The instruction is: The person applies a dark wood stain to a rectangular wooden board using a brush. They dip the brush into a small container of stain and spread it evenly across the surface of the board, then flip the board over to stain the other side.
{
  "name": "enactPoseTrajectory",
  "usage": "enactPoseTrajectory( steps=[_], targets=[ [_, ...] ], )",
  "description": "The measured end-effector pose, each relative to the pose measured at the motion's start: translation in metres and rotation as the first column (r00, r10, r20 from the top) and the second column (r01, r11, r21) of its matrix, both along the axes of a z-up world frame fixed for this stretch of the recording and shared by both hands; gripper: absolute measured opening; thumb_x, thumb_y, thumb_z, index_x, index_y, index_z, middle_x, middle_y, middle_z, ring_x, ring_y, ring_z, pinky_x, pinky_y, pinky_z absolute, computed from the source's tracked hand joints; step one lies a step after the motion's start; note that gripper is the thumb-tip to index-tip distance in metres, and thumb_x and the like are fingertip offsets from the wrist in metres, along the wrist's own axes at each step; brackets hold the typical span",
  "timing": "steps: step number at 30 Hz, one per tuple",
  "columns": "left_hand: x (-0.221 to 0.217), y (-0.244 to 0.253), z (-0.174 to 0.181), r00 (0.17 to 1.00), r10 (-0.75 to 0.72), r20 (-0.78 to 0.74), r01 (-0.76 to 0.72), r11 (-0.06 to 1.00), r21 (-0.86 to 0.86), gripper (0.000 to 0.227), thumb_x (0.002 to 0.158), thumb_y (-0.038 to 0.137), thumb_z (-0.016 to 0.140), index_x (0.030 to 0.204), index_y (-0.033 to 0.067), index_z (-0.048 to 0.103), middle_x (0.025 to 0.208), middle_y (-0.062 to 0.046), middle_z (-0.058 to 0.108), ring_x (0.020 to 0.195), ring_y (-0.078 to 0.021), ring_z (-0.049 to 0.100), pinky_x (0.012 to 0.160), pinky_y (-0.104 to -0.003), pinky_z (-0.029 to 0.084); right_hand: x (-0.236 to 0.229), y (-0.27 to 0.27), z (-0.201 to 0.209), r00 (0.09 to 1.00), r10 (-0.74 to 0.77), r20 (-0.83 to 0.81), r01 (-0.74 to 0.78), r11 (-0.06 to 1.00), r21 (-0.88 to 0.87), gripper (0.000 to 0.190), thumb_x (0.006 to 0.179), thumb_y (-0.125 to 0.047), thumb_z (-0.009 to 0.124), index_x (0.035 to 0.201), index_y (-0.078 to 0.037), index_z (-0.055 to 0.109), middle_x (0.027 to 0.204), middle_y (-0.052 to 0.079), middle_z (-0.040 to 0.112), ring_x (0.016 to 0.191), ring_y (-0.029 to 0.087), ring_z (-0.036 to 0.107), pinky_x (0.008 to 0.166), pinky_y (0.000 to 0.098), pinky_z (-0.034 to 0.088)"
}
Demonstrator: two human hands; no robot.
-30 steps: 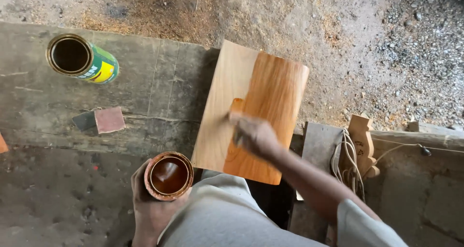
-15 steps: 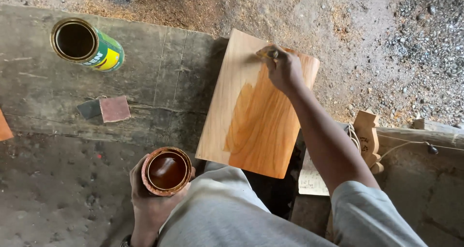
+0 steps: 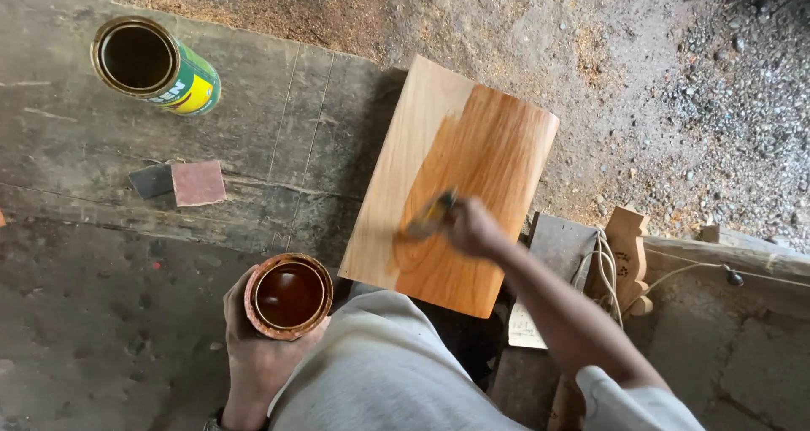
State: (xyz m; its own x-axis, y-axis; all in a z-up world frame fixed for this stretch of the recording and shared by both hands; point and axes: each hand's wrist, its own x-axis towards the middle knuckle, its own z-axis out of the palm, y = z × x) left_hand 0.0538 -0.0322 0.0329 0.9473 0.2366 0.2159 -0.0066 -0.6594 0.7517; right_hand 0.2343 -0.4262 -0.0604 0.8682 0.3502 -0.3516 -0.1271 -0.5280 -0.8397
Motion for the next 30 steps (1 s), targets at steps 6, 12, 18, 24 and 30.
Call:
enactPoseTrajectory(
  steps=[6,12,18,24,30],
  targets=[
    [-0.012,-0.003,0.000,0.993,0.079,-0.091,-0.078,0.997,0.012,0.126,0.056,0.024,0.122,0.166,-0.0012,0.067,0.163,-0.016,0.070,0.151,-0.0342,0.073,0.123,-0.043,0.068,0.182,-0.081,-0.046,0.958,-0.044,0.284,0.080,0.990,-0.116,0.022,0.108,-0.011,0.071,0.086,-0.012,0.068,0.080,0.002,0.067,0.065,0.014,0.053,0.054,0.0404,0.037],
    [-0.021,0.002,-0.007,0.991,0.100,-0.087,-0.103,0.994,-0.033,0.123,0.058,0.026,0.120,0.166,-0.0019,0.068,0.163,-0.017,0.069,0.152,-0.0354,0.072,0.126,-0.045,0.066,0.255,-0.070,-0.008,0.958,-0.117,0.261,0.139,0.988,-0.067,0.015,0.119,-0.020,0.081,0.127,-0.007,0.082,0.124,0.013,0.088,0.115,0.029,0.087,0.105,0.0486,0.074],
    [-0.025,0.004,-0.014,0.987,0.115,-0.109,-0.113,0.993,0.023,0.131,0.055,0.030,0.120,0.170,-0.0024,0.065,0.164,-0.018,0.068,0.152,-0.0356,0.071,0.125,-0.043,0.067,0.272,-0.072,-0.006,0.929,-0.135,0.344,0.153,0.988,-0.024,0.013,0.119,-0.013,0.080,0.130,-0.005,0.081,0.128,0.014,0.087,0.118,0.029,0.087,0.103,0.0443,0.076],
    [-0.026,0.005,-0.014,0.983,0.128,-0.128,-0.134,0.990,-0.037,0.134,0.054,0.030,0.122,0.171,-0.0016,0.064,0.166,-0.017,0.069,0.155,-0.0355,0.070,0.126,-0.045,0.066,0.225,-0.058,0.002,0.712,0.096,0.695,-0.038,0.994,-0.098,0.012,0.132,-0.007,0.069,0.136,-0.001,0.078,0.134,0.021,0.093,0.099,0.026,0.093,0.058,0.0317,0.070],
    [-0.019,0.005,-0.030,0.995,0.101,-0.013,-0.099,0.991,0.093,0.128,0.055,0.036,0.122,0.163,-0.0064,0.069,0.159,-0.020,0.071,0.145,-0.0372,0.075,0.123,-0.045,0.067,0.131,-0.033,0.002,0.639,0.326,0.697,-0.029,0.915,-0.401,0.045,0.101,0.029,0.060,0.113,-0.009,0.078,0.113,0.015,0.095,0.066,0.024,0.080,0.038,0.0354,0.058]
  ],
)
